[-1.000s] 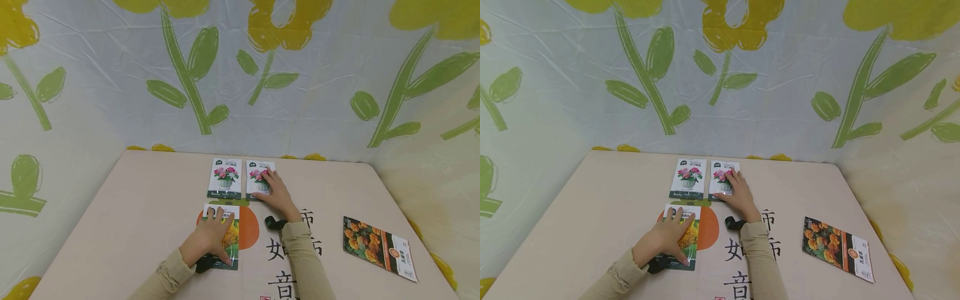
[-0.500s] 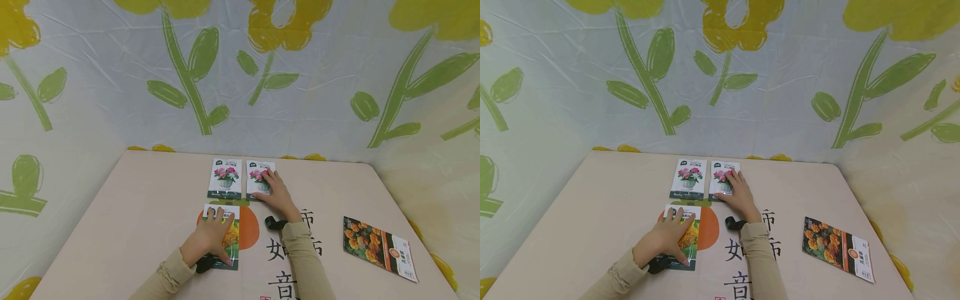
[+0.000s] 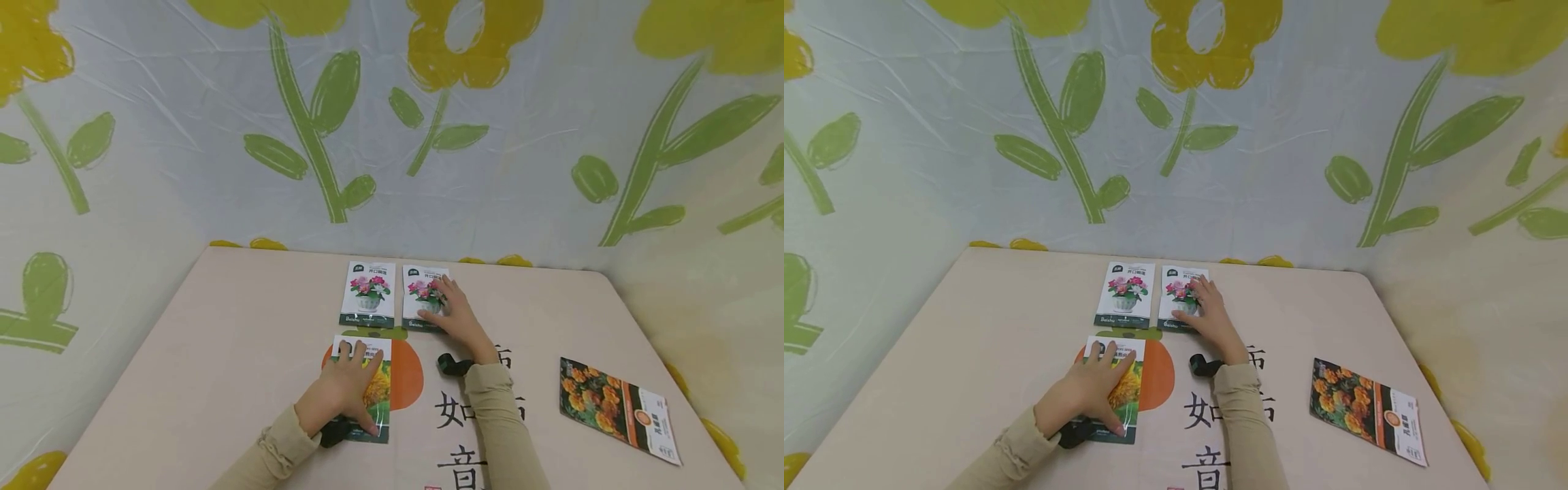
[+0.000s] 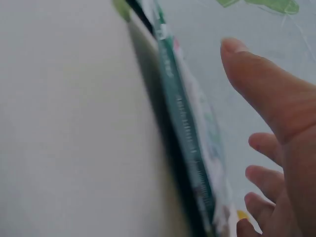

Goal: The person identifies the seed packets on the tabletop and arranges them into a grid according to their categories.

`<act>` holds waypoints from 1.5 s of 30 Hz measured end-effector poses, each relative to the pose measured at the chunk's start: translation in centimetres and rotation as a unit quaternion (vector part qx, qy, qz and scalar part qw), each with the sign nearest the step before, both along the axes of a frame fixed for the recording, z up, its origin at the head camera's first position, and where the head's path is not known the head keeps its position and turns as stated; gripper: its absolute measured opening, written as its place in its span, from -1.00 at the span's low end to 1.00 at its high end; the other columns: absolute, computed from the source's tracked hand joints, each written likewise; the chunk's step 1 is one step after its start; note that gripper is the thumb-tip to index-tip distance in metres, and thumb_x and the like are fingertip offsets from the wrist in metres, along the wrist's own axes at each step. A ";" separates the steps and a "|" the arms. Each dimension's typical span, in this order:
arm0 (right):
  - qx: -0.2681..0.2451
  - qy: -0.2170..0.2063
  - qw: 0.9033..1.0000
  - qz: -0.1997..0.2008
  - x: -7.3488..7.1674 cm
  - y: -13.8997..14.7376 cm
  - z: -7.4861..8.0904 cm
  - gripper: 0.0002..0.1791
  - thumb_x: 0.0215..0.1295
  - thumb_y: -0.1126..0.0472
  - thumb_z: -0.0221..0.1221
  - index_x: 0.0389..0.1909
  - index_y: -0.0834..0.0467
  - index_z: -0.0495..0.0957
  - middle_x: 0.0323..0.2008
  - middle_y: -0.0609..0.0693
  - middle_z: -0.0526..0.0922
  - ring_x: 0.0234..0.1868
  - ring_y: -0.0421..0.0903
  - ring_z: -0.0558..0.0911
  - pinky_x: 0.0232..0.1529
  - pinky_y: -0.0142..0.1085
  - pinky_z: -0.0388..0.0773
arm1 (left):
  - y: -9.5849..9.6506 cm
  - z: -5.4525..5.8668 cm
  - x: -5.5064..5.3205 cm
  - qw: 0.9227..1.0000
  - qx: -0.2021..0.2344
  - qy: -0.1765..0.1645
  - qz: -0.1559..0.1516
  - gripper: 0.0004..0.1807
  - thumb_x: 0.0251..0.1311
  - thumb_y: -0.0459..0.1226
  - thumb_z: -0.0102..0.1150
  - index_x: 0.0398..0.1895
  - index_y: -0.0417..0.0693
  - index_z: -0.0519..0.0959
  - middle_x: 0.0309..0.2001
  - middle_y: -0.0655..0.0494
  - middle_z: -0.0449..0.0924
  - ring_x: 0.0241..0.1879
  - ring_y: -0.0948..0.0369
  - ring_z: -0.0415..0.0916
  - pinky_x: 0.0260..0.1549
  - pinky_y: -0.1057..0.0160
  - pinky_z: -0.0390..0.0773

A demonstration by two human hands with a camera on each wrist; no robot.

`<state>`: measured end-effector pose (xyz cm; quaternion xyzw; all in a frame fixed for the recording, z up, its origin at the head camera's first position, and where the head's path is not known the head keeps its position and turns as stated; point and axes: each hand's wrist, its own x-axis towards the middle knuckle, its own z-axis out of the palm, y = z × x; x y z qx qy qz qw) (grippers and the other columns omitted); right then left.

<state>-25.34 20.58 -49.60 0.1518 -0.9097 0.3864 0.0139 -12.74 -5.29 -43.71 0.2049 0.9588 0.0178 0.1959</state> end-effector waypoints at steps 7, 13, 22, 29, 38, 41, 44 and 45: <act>0.002 -0.028 1.000 -0.012 0.4 0.6 2.4 -0.04 0.26 -0.05 0.33 0.54 0.20 0.07 0.56 0.21 -0.08 0.55 0.22 -0.17 0.43 0.27 -0.14 | -0.2 -0.2 0.1 1.000 0.000 0.002 -0.002 0.35 -0.47 0.34 0.55 0.52 0.10 0.19 0.44 -0.19 0.11 0.35 -0.25 0.11 0.10 -0.20 0.51; -0.012 -0.075 0.996 -0.055 1.5 1.7 4.9 -0.09 0.33 -0.15 0.23 0.55 0.10 0.07 0.53 0.22 0.05 0.52 0.25 0.01 0.39 0.28 0.04 | -0.4 -0.2 -0.1 1.000 0.007 0.008 -0.004 0.36 -0.48 0.35 0.54 0.52 0.09 0.19 0.44 -0.21 0.11 0.35 -0.26 0.10 0.21 -0.23 0.39; 0.038 -0.057 0.992 -0.107 4.2 5.6 7.4 -0.20 0.47 -0.12 0.08 0.51 0.26 0.10 0.46 0.37 0.12 0.44 0.36 0.13 0.33 0.31 0.14 | -0.3 -0.6 -0.4 1.000 0.011 0.012 -0.018 0.37 -0.44 0.37 0.52 0.54 0.08 0.16 0.44 -0.23 0.10 0.37 -0.27 0.08 0.20 -0.18 0.42; 0.063 -0.028 0.989 -0.130 7.5 8.8 8.5 -0.18 0.47 -0.08 0.09 0.49 0.36 0.07 0.44 0.44 0.09 0.42 0.44 0.09 0.30 0.35 0.12 | -0.6 -0.6 -0.2 0.999 0.024 0.021 -0.014 0.37 -0.49 0.36 0.54 0.52 0.08 0.20 0.42 -0.23 0.13 0.35 -0.26 0.11 0.18 -0.18 0.44; 0.125 0.030 0.980 -0.149 12.3 13.5 6.2 -0.17 0.39 0.02 0.18 0.37 0.55 0.11 0.31 0.64 0.12 0.31 0.58 0.12 0.20 0.44 0.11 | -0.5 -0.6 -0.1 0.999 0.022 0.022 -0.016 0.37 -0.49 0.37 0.53 0.52 0.09 0.19 0.42 -0.24 0.13 0.35 -0.27 0.11 0.21 -0.18 0.41; 0.141 0.007 0.976 -0.163 13.9 14.9 5.2 -0.10 0.40 -0.02 0.16 0.37 0.61 0.03 0.29 0.72 0.03 0.30 0.64 0.05 0.18 0.48 0.03 | -0.6 -0.5 -0.1 0.999 0.024 0.019 -0.012 0.36 -0.49 0.36 0.54 0.51 0.09 0.21 0.41 -0.23 0.14 0.35 -0.26 0.11 0.20 -0.18 0.43; 0.153 -0.052 0.970 -0.184 15.5 16.2 4.5 0.01 0.43 -0.12 0.09 0.40 0.63 -0.13 0.30 0.77 -0.12 0.29 0.71 -0.08 0.16 0.54 -0.07 | -0.6 -0.5 -0.1 0.999 0.027 0.015 -0.010 0.34 -0.48 0.34 0.55 0.51 0.10 0.21 0.41 -0.22 0.14 0.35 -0.25 0.11 0.18 -0.18 0.44; 0.157 -0.077 0.966 -0.190 16.0 16.7 4.3 0.04 0.45 -0.16 0.04 0.40 0.64 -0.19 0.30 0.78 -0.17 0.29 0.73 -0.13 0.17 0.55 -0.11 | -0.6 -0.5 0.0 0.999 0.027 0.014 -0.009 0.34 -0.48 0.34 0.55 0.51 0.10 0.21 0.42 -0.22 0.14 0.35 -0.25 0.11 0.18 -0.18 0.44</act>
